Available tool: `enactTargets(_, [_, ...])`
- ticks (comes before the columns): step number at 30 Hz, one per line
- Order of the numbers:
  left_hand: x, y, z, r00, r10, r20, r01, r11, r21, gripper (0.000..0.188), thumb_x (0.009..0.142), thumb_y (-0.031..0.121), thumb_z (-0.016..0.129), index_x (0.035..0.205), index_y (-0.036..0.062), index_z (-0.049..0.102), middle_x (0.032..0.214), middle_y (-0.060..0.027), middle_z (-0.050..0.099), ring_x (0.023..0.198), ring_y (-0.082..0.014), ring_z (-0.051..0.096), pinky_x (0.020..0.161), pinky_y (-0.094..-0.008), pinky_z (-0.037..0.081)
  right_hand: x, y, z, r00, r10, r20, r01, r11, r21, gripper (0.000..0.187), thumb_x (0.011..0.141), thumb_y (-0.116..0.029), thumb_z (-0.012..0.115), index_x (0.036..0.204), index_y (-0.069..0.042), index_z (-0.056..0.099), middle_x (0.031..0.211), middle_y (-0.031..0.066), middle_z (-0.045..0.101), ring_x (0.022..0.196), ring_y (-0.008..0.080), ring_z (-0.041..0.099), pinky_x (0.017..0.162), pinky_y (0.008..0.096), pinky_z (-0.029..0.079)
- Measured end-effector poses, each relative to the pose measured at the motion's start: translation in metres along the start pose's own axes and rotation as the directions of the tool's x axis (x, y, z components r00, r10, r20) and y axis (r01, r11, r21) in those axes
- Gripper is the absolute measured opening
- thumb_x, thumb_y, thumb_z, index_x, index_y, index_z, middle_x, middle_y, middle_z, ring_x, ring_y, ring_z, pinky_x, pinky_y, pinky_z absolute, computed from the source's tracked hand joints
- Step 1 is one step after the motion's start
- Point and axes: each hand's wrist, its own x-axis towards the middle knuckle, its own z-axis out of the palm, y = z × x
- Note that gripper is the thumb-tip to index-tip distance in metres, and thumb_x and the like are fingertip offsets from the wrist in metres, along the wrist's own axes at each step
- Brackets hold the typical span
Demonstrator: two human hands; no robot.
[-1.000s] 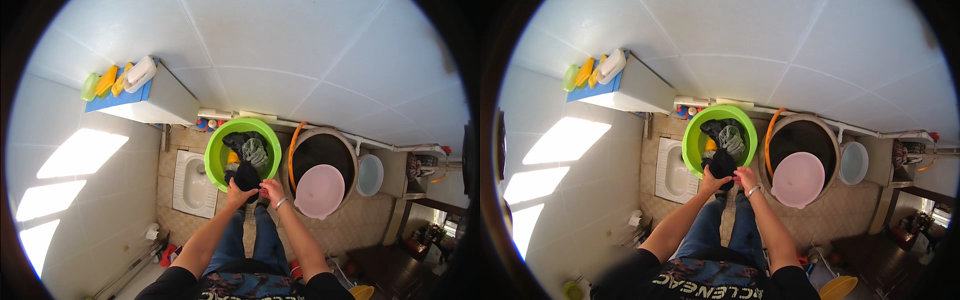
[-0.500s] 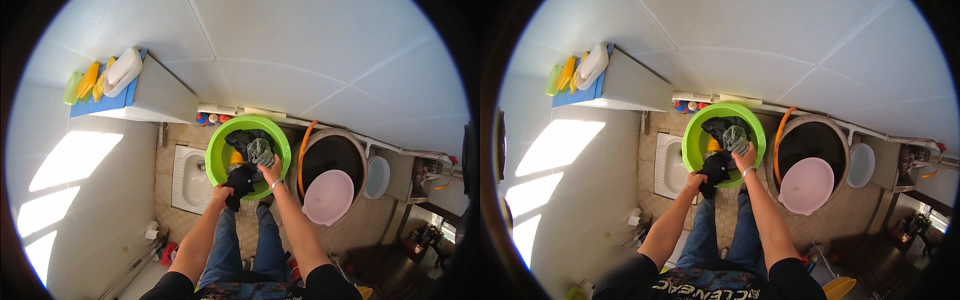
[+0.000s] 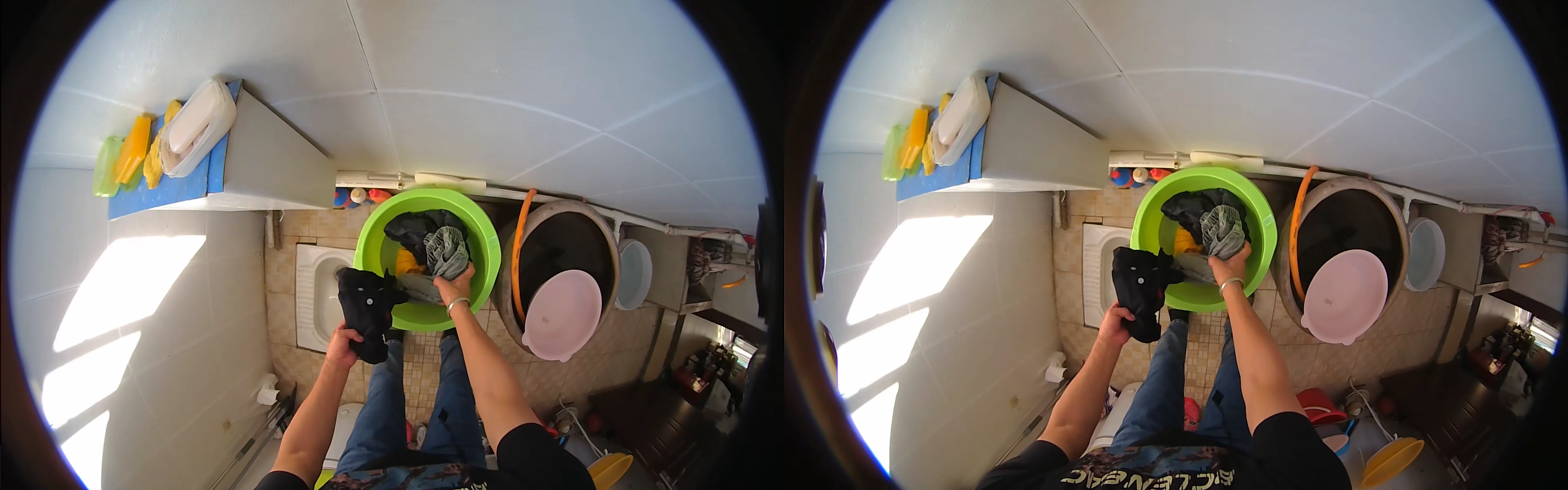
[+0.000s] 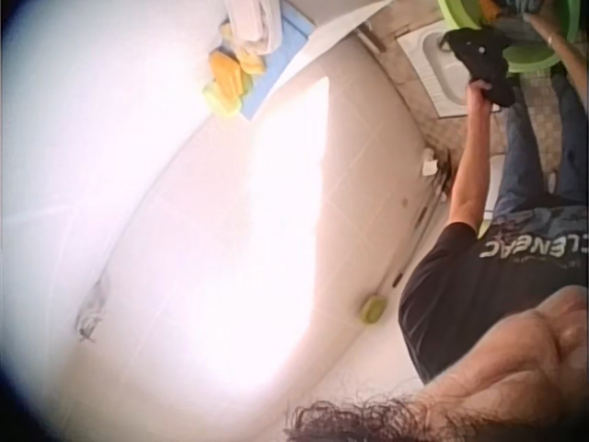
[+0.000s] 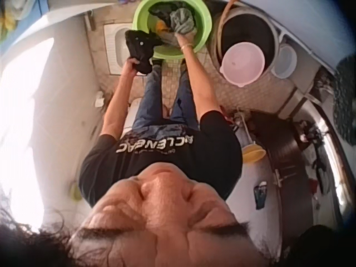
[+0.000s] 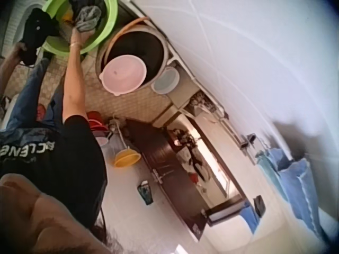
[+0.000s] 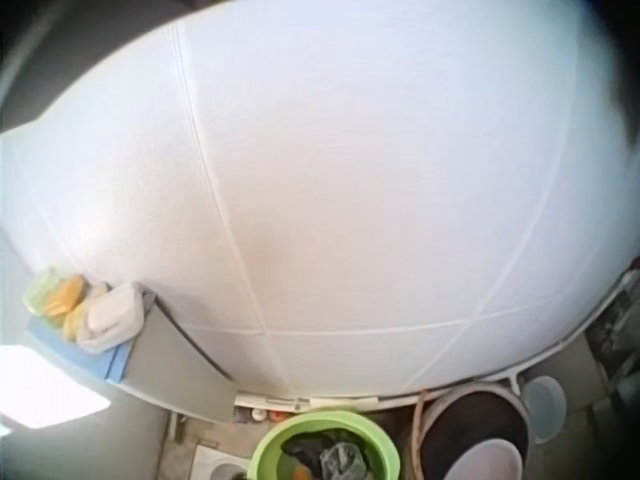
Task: The person hand-washes several pieces of clothing in a green basin filled with soapy water. They scrub and rinse a gray cloth, a black garment, and a yellow cloth, then transfer them to another basin.
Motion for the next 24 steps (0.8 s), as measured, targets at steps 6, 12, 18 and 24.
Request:
enactTargets(6, [0.018,0.004,0.025,0.994,0.106,-0.03,-0.104,0.992,0.067,0.059,0.056,-0.013,0.051,0.113,-0.0021,0.061,0.102,-0.0119,0.067,0.091,-0.0263,0.064,0.081,-0.0329,0.055,-0.055,-0.017,-0.009,0.931,-0.363,0.041,0.364,0.931,-0.019,0.097,0.063,-0.017,0.078,0.148,-0.008,0.031,0.135,0.0212,0.055,0.116,0.0379,0.06,0.096,0.0438,0.05])
enactTargets(12, [0.022,0.013,0.027,0.995,0.095,0.032,-0.097,0.993,0.074,0.064,0.052,-0.01,0.05,0.113,-0.002,0.062,0.104,-0.0138,0.068,0.095,-0.0299,0.066,0.086,-0.0362,0.056,-0.104,-0.041,-0.009,0.791,-0.605,0.094,0.609,0.793,-0.016,0.091,0.062,-0.011,0.075,0.145,-0.007,0.039,0.135,0.0179,0.054,0.121,0.0361,0.056,0.1,0.0413,0.048])
enactTargets(18, [0.009,0.017,0.033,0.978,0.117,0.173,-0.134,0.987,0.09,0.067,0.049,-0.009,0.049,0.115,-0.0016,0.063,0.105,-0.0142,0.071,0.095,-0.0286,0.068,0.084,-0.0348,0.057,-0.058,-0.027,-0.012,0.865,-0.487,0.12,0.492,0.871,-0.013,0.101,0.067,-0.012,0.077,0.153,-0.006,0.026,0.138,0.0246,0.049,0.123,0.0386,0.054,0.102,0.0423,0.047])
enactTargets(24, [-0.004,0.027,0.033,0.96,0.045,0.278,-0.083,0.989,0.125,0.068,0.048,-0.006,0.049,0.115,-0.0044,0.062,0.105,-0.0159,0.071,0.092,-0.0284,0.07,0.083,-0.0351,0.058,-0.058,-0.024,-0.03,0.831,-0.472,0.294,0.552,0.764,-0.334,0.099,0.08,-0.028,0.08,0.158,-0.012,0.022,0.153,0.0281,0.033,0.138,0.0439,0.039,0.11,0.0477,0.039])
